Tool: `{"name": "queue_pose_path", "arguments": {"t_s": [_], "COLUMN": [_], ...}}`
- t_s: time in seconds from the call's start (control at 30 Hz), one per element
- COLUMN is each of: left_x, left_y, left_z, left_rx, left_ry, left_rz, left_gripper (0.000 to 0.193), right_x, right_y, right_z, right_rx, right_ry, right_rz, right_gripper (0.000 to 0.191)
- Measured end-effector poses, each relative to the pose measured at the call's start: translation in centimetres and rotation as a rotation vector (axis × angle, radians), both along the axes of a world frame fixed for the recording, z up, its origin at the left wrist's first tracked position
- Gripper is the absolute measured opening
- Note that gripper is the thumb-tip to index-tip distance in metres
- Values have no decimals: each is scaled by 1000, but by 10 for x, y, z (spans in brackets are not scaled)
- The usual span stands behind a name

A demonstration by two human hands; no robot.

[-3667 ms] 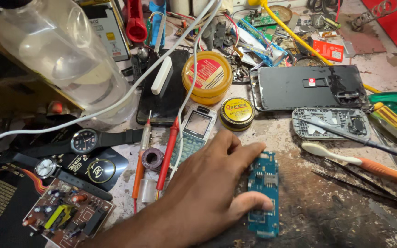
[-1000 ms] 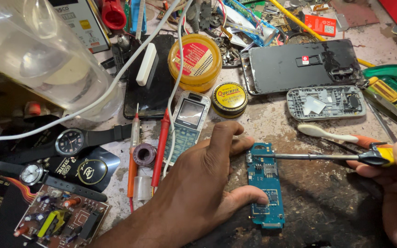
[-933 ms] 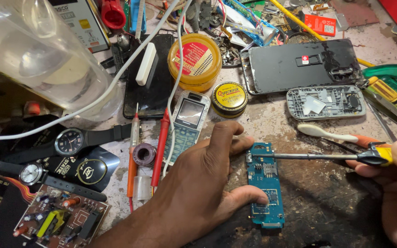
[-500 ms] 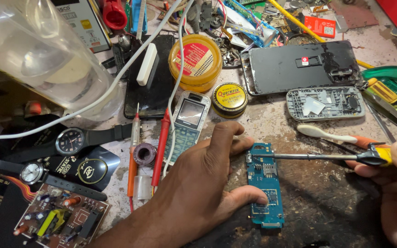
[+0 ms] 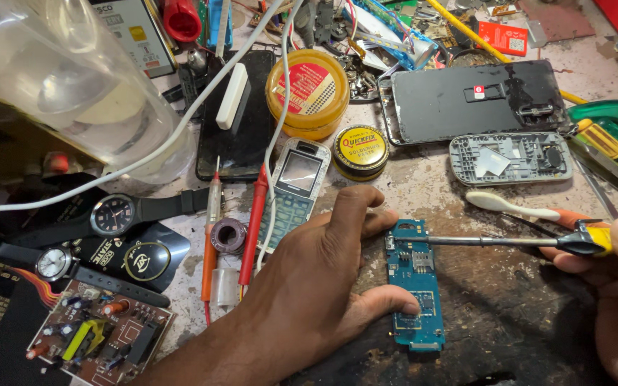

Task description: The person uses a soldering iron to reflow solder on a small blue circuit board, then tests the board with multimeter probes. The work is performed on a cluttered repair bench with various tools and disassembled devices visible.

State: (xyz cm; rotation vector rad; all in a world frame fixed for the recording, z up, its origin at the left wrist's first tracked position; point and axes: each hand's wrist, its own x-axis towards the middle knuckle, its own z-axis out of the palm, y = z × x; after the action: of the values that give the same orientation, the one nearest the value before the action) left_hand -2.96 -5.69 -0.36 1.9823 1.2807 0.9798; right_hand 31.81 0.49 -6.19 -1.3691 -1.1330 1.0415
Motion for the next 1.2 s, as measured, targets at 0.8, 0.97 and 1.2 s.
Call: {"name": "queue_pose_path", "arguments": {"t_s": [0.8,0.97,1.2], "left_x": [0,0,0], "left_y": [1,1,1], "left_z": [0,0,-1], "left_rx": [2,-3,8], "left_ry": [-1,8,0], "left_rz": [-3,3,0], "left_gripper": [88,89,89], "right_x": [-1,0,-10], "right_y": [0,1,0], "right_z": [0,-1,6], "right_rx": [49,68,13], "right_ry": [56,45,-4], "right_rz": [2,25,-49], "right_gripper": [34,37,32]}}
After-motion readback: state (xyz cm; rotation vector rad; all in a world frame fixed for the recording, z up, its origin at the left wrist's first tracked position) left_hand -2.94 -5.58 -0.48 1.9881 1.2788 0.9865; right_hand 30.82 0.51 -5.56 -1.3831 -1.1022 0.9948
